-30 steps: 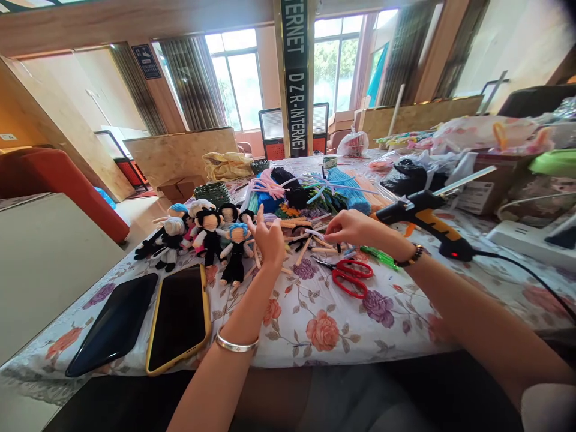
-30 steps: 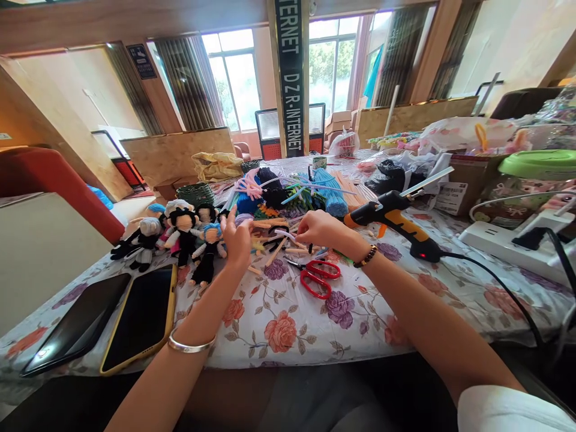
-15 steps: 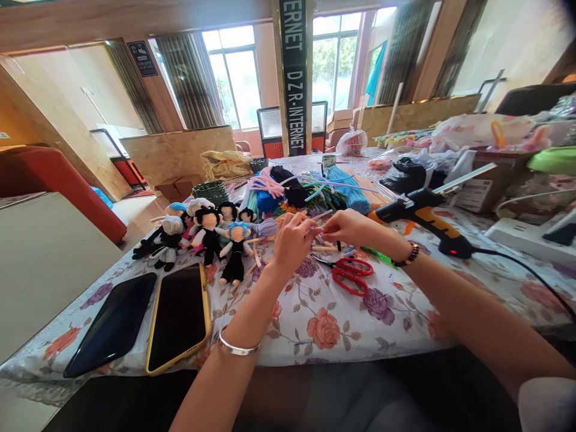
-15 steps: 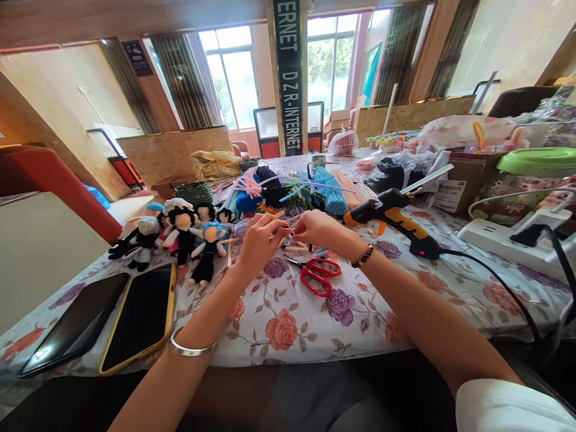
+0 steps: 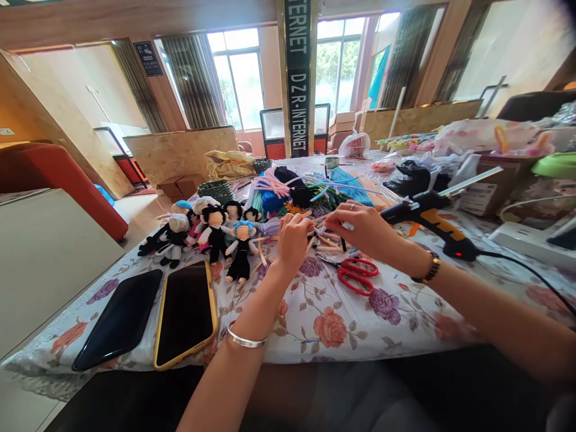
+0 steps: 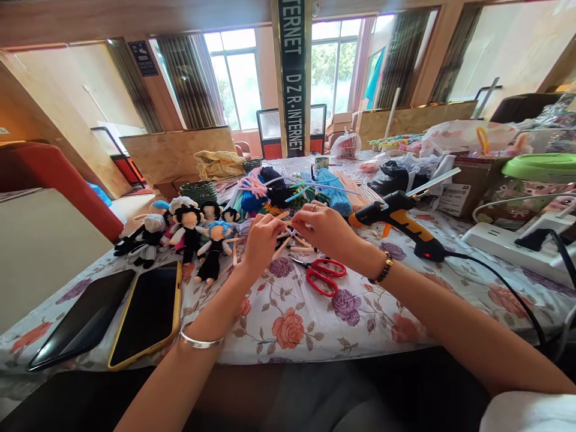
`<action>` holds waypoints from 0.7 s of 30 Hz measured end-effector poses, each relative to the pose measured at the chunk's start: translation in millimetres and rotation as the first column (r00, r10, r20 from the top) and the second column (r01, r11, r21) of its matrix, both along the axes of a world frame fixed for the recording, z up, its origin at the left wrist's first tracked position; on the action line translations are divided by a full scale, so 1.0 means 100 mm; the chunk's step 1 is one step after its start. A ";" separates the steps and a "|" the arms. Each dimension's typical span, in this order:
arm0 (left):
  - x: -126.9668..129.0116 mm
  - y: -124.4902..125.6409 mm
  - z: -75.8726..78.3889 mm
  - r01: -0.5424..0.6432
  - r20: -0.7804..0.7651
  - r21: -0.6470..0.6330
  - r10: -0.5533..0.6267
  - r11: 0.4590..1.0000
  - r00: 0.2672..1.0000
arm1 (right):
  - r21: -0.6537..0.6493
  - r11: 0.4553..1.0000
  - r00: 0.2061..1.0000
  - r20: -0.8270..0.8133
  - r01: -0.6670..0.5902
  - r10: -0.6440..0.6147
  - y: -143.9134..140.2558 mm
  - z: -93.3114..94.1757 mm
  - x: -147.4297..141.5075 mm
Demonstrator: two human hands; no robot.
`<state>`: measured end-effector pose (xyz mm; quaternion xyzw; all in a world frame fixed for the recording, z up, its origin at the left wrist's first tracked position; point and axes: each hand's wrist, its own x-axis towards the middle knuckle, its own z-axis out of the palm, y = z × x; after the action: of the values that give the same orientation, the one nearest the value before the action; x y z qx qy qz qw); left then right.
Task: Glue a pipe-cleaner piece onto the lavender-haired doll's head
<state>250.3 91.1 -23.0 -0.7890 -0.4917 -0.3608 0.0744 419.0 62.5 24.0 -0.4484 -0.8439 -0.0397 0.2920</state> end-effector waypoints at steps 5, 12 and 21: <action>0.00 0.03 0.01 -0.043 0.145 -0.099 0.057 0.994 0.988 | -0.304 0.952 0.942 0.326 0.027 0.078 -0.20 -0.23 0.24; 0.00 0.00 0.02 -0.047 0.105 -0.079 0.055 0.996 0.993 | -0.388 0.918 0.908 0.408 0.079 0.094 -0.30 -0.34 0.28; -0.02 -0.04 0.05 -0.246 0.227 -0.056 0.252 0.968 0.941 | -0.740 0.666 0.994 -0.038 -0.099 0.106 -0.22 -0.25 0.30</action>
<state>247.9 87.6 -17.6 -0.6737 -0.5976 -0.4318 0.0509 449.5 40.7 -1.1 -0.4799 -0.8126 0.3200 0.0835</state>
